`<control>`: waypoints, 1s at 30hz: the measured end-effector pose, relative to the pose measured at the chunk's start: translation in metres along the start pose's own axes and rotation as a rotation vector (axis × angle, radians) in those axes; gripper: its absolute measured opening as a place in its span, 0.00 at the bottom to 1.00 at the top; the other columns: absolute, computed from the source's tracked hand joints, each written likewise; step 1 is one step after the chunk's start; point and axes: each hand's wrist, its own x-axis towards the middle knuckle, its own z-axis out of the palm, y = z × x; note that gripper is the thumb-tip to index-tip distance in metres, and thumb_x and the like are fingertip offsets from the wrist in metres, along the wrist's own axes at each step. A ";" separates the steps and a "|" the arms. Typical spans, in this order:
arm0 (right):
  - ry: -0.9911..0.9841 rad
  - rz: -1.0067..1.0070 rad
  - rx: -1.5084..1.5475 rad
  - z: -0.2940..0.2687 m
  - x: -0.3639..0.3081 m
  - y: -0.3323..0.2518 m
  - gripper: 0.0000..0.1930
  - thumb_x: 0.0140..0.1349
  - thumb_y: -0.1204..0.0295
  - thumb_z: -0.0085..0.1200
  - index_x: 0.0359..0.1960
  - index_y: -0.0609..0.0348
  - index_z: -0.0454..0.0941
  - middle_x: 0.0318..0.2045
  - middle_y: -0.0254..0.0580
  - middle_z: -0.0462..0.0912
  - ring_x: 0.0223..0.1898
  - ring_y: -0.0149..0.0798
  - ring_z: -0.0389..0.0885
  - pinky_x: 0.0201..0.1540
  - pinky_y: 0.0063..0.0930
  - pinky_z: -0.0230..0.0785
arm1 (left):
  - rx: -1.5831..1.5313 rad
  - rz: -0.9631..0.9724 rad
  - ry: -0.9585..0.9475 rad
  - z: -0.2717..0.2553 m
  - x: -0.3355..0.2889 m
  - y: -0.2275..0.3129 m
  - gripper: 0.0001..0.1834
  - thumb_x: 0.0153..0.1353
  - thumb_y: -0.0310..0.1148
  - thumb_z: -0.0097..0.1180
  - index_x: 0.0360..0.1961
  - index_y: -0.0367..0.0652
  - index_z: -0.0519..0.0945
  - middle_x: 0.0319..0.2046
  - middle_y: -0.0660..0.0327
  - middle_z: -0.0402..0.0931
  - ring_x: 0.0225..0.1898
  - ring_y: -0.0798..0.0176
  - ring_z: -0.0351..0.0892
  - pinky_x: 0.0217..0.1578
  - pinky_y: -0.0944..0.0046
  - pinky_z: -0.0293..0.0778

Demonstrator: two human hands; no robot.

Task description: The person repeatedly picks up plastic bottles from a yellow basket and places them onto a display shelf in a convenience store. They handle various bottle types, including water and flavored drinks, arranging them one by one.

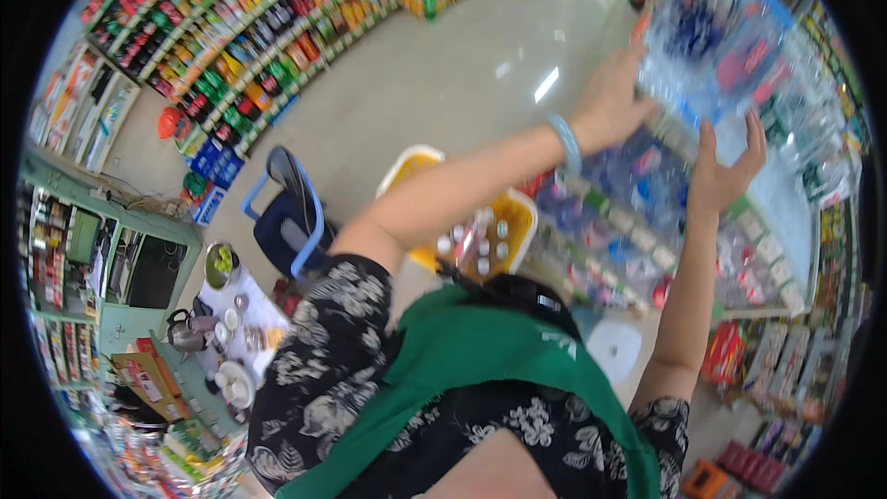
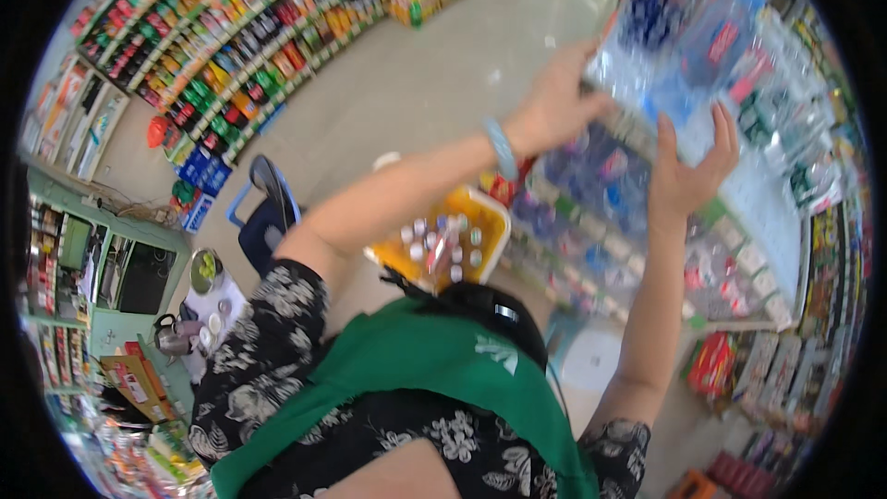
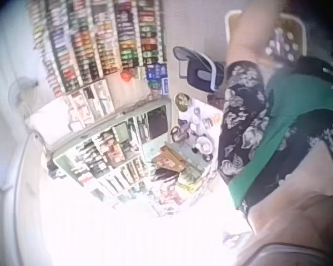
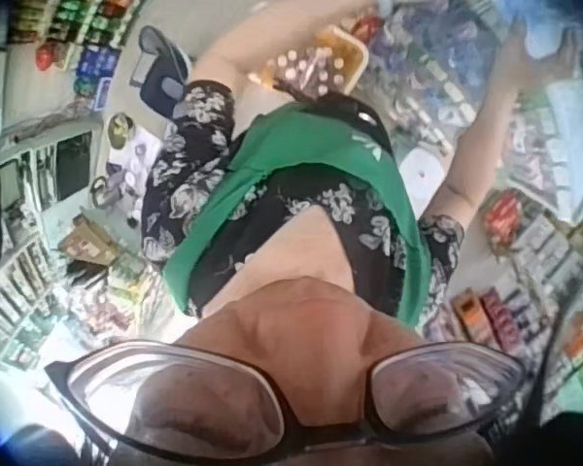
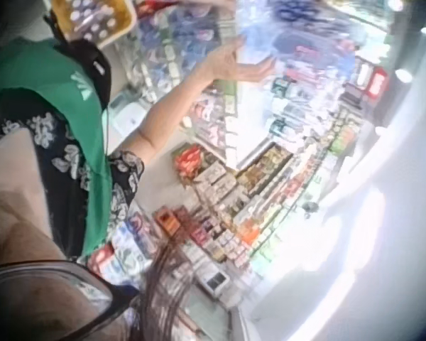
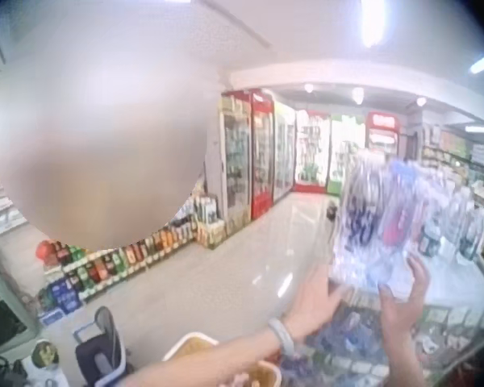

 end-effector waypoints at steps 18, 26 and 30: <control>-1.537 0.691 0.459 0.075 -0.404 -0.121 0.23 0.49 0.66 0.60 0.47 0.60 0.71 0.42 0.52 0.76 0.43 0.53 0.76 0.45 0.41 0.69 | 0.052 -1.046 -0.628 -0.111 -0.333 -0.192 0.15 0.57 0.27 0.54 0.47 0.35 0.74 0.38 0.52 0.78 0.38 0.59 0.79 0.40 0.63 0.75; -1.500 1.155 0.284 0.095 -0.479 -0.150 0.39 0.45 0.63 0.65 0.57 0.60 0.58 0.49 0.59 0.73 0.50 0.56 0.73 0.51 0.42 0.65 | 0.216 -1.034 -0.613 -0.104 -0.438 -0.247 0.20 0.52 0.24 0.55 0.48 0.33 0.71 0.39 0.48 0.76 0.41 0.52 0.77 0.41 0.60 0.73; -1.561 1.181 0.312 0.098 -0.469 -0.147 0.38 0.44 0.62 0.66 0.57 0.57 0.59 0.47 0.58 0.75 0.49 0.55 0.74 0.49 0.41 0.67 | 0.023 -1.107 -0.648 -0.113 -0.438 -0.246 0.28 0.48 0.23 0.59 0.53 0.33 0.67 0.41 0.51 0.75 0.42 0.55 0.76 0.44 0.61 0.72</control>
